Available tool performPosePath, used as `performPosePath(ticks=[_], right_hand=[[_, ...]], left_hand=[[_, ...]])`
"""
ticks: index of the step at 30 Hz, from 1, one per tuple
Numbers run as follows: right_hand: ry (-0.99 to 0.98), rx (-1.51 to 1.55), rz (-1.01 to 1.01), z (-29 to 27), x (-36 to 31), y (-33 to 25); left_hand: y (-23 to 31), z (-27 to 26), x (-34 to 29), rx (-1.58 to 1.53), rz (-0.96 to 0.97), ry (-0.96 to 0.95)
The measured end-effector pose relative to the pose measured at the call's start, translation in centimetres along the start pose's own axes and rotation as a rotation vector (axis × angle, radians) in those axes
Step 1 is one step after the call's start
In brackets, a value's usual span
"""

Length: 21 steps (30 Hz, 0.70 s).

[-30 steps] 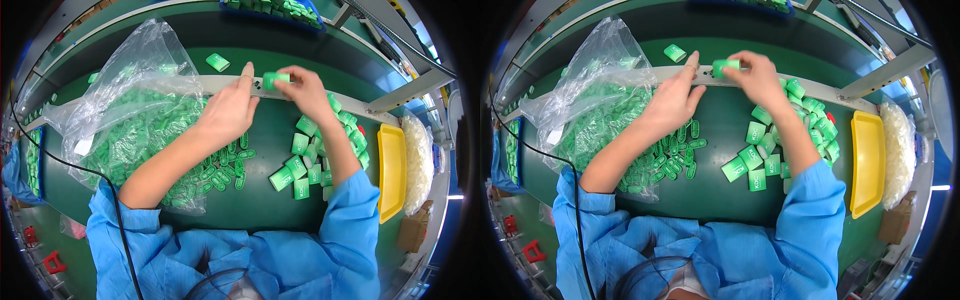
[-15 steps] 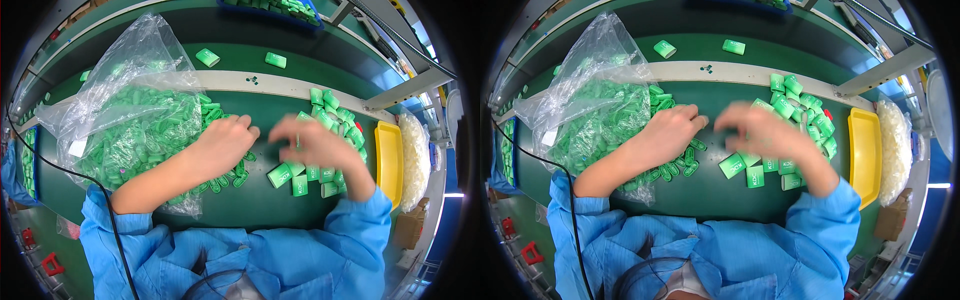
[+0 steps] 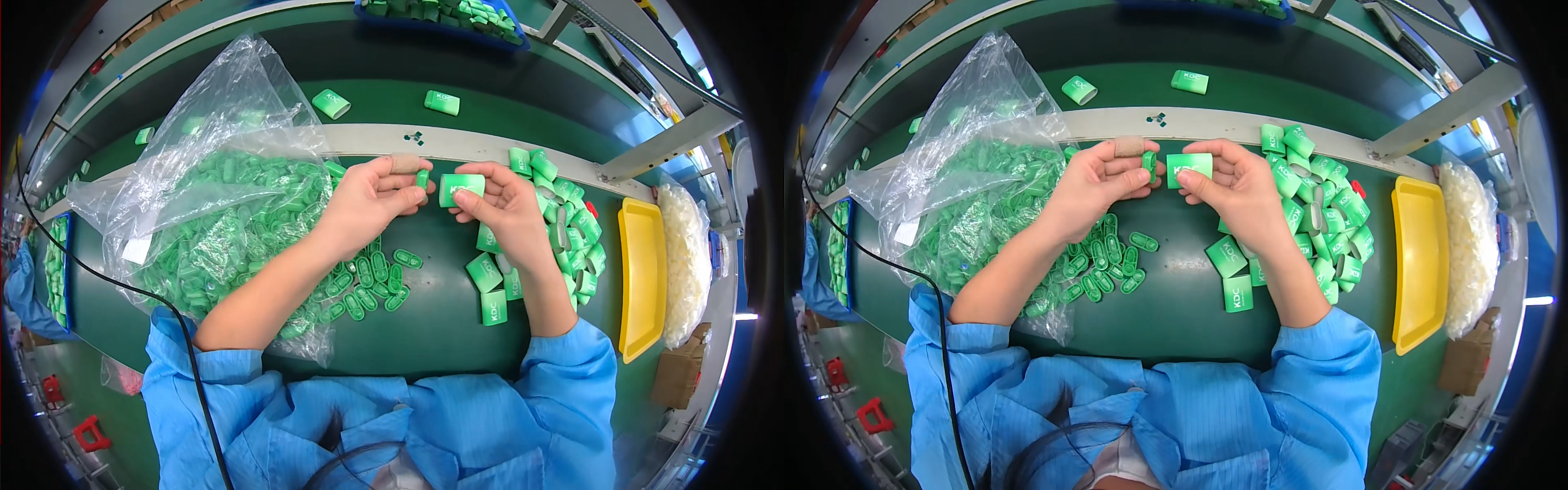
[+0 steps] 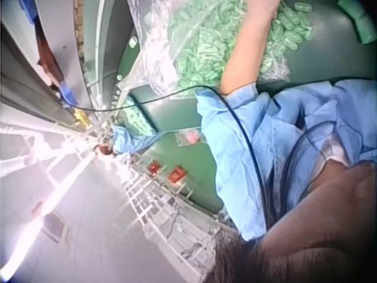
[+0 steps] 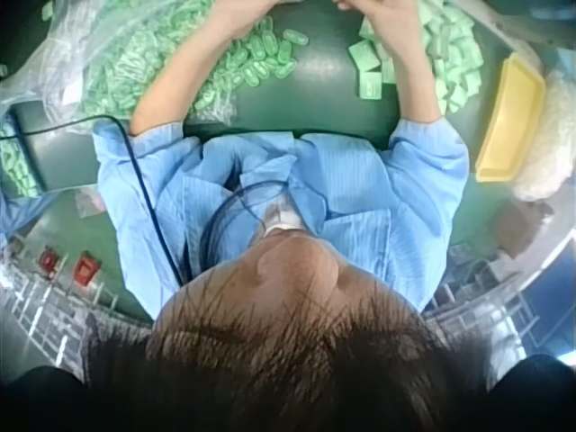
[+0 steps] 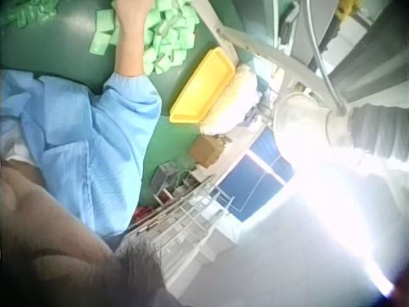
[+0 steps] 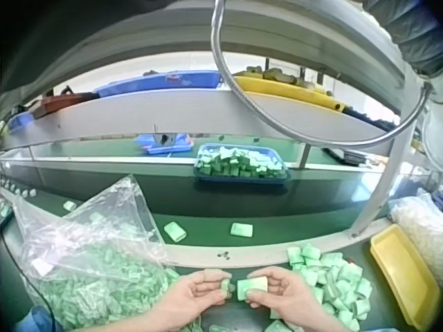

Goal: The person repeatedly picks up small green plastic components from a pile on a green workbench and inserts them into larger green rectangular plastic blocks. The person handles the items one at a time, snapping the small pieces into the blocks and placing the assembled units on the table.

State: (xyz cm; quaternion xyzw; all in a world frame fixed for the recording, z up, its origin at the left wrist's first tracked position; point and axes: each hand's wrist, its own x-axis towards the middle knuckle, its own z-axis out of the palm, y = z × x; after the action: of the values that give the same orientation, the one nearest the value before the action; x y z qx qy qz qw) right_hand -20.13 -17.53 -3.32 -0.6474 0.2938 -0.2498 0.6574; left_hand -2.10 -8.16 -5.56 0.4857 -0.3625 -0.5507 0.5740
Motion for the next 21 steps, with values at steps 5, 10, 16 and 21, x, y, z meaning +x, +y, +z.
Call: performPosePath(ticks=[5,10,16,21], right_hand=[[0.000,0.032,0.040,0.8,0.2,1.3],[0.022,0.064,0.000,1.0,-0.3,1.4],[0.007,0.064,-0.141,0.9,-0.6,1.5],[0.051,-0.034,-0.163,1.3,-1.1,1.4]], left_hand=[[-0.7,0.4,-0.3,0.096,0.112,0.047],[-0.3,1.1,-0.9,0.266,0.243,0.079],[-0.3,1.4,-1.2,0.325,0.361,0.123],[-0.2,1.5,-1.9,0.722,0.343,0.110]])
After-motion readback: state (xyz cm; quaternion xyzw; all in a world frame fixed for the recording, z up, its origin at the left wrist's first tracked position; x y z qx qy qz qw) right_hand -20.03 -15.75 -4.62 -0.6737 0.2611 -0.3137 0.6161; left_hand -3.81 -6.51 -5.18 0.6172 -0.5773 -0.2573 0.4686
